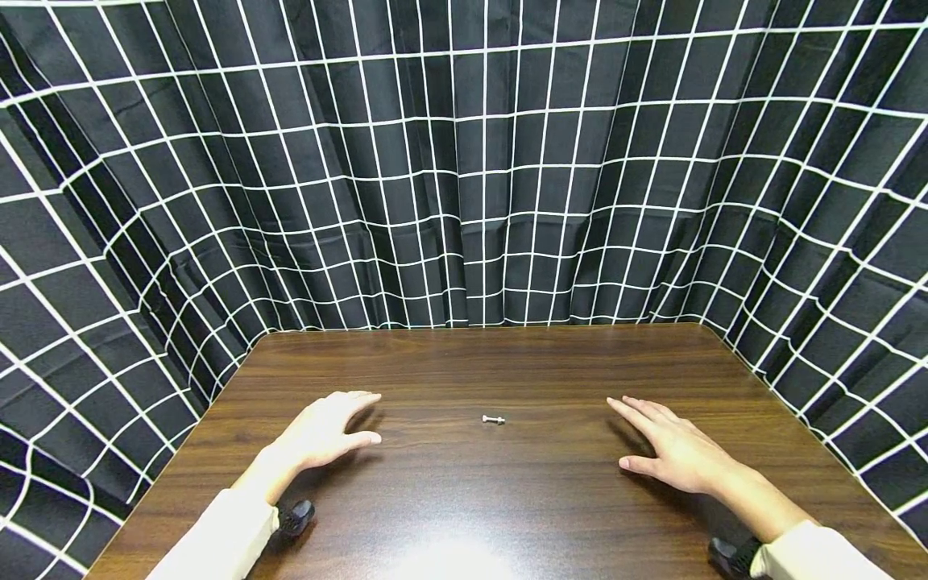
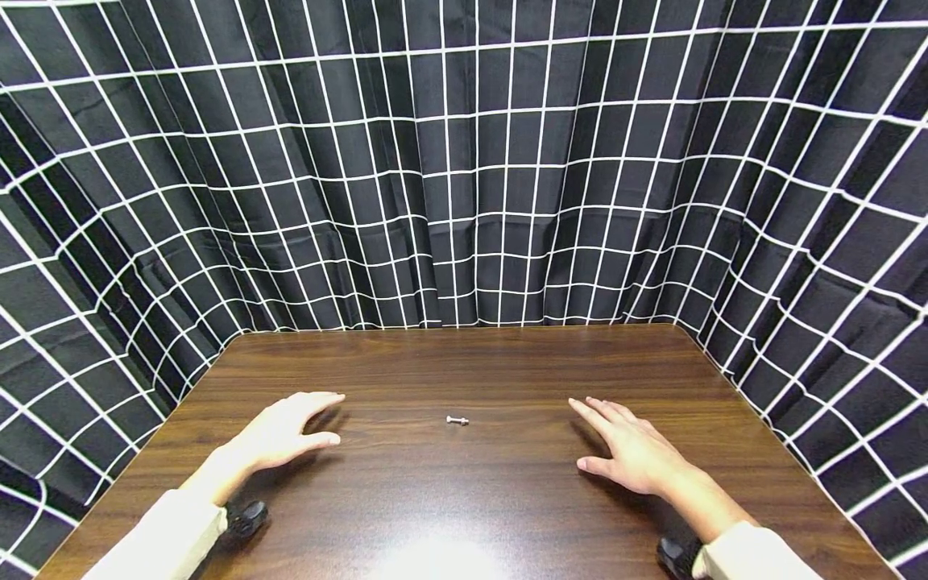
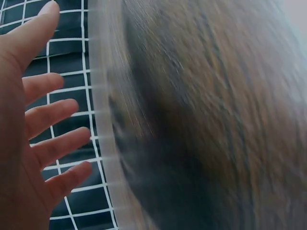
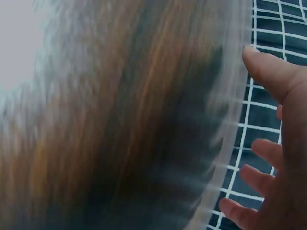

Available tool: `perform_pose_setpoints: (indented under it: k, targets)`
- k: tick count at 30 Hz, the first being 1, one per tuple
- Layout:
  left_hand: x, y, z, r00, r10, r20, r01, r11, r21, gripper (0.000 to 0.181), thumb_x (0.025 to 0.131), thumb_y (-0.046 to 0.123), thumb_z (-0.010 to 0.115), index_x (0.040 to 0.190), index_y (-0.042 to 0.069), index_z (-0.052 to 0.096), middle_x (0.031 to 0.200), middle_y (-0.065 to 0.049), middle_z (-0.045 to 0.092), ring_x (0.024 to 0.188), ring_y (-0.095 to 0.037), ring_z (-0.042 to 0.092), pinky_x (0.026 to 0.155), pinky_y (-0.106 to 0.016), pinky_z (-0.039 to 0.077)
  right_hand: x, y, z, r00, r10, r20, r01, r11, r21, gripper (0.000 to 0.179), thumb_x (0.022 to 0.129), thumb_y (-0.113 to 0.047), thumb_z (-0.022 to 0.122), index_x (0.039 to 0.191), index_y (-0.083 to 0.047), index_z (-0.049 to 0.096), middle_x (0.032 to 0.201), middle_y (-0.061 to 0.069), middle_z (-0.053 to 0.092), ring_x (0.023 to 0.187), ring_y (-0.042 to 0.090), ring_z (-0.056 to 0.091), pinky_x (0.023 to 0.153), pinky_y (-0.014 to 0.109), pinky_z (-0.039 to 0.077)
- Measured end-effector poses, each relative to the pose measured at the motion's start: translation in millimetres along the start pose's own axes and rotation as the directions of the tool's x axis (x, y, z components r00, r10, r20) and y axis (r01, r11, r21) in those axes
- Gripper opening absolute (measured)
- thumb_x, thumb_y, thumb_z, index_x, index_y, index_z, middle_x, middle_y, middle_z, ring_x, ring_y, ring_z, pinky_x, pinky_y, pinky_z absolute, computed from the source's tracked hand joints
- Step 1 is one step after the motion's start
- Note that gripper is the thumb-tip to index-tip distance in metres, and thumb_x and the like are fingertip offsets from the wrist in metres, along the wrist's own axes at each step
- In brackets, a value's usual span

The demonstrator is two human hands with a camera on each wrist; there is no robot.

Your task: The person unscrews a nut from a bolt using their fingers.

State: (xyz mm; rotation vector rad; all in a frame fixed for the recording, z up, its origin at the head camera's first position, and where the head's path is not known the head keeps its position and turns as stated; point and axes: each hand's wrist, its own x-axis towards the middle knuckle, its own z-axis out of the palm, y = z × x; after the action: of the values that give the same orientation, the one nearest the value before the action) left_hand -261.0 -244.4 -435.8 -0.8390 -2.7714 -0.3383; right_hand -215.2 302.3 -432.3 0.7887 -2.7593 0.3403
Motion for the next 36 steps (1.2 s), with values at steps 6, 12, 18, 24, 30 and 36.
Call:
perform_pose_setpoints:
  k: [6,12,18,24,30,36]
  targets:
    - [6.3,8.2,-0.2,0.998,-0.039,0.052,0.04,0.999,-0.016,0.064,0.084,0.056,0.065,0.133,0.015,0.059,0.128,-0.007,0.061,0.116,-0.031,0.057,0.093,-0.052,0.043,6.6,-8,5,1.0,0.016,0.002,-0.016,0.998,0.056,0.073,0.08,-0.037,0.077,0.141,-0.008,0.048,0.14,0.021,0.048,0.123,0.047,0.045,0.087,0.068,0.038]
    - [17.4,17.0,6.4,0.997,-0.062,0.047,0.067,0.992,-0.111,0.055,0.085,0.05,0.068,0.128,0.018,0.062,0.125,-0.003,0.063,0.116,-0.025,0.058,0.094,-0.047,0.044,11.3,-15,9,0.997,0.077,0.011,-0.078,0.995,0.065,0.065,0.079,-0.035,0.078,0.134,-0.007,0.055,0.138,0.022,0.05,0.122,0.046,0.047,0.085,0.069,0.037]
    - [27.6,25.4,13.2,0.996,-0.084,0.039,0.09,0.983,-0.16,0.05,0.084,0.046,0.07,0.126,0.02,0.063,0.125,0.001,0.063,0.117,-0.02,0.058,0.097,-0.043,0.043,17.9,-22,14,0.996,0.086,0.015,-0.086,0.993,0.078,0.059,0.079,-0.032,0.079,0.128,-0.006,0.06,0.133,0.022,0.054,0.118,0.046,0.05,0.084,0.069,0.037]
    - [37.6,35.7,17.1,0.997,-0.075,0.032,0.08,0.978,-0.191,0.048,0.084,0.043,0.071,0.125,0.02,0.064,0.125,0.001,0.063,0.117,-0.021,0.058,0.097,-0.042,0.043,29.4,-32,22,0.997,0.078,0.012,-0.079,0.992,0.096,0.052,0.077,-0.029,0.08,0.121,-0.006,0.064,0.126,0.02,0.059,0.114,0.044,0.054,0.084,0.067,0.038]
    - [47.6,43.9,22.8,0.998,-0.061,0.028,0.065,0.974,-0.216,0.047,0.084,0.039,0.071,0.124,0.017,0.064,0.124,-0.001,0.064,0.117,-0.022,0.058,0.098,-0.041,0.042,40.8,-42,26,0.995,0.096,0.016,-0.097,0.985,0.143,0.048,0.078,-0.026,0.08,0.119,-0.006,0.065,0.128,0.022,0.058,0.117,0.047,0.051,0.086,0.07,0.035]
    - [60.0,51.9,29.9,0.999,-0.048,0.008,0.049,0.964,-0.26,0.045,0.083,0.036,0.072,0.123,0.017,0.065,0.121,0.0,0.065,0.116,-0.02,0.058,0.098,-0.04,0.042,53.5,-48,28,0.992,0.126,-0.006,-0.123,0.977,0.176,0.045,0.078,-0.024,0.079,0.116,-0.005,0.066,0.128,0.024,0.057,0.117,0.047,0.05,0.087,0.069,0.036]
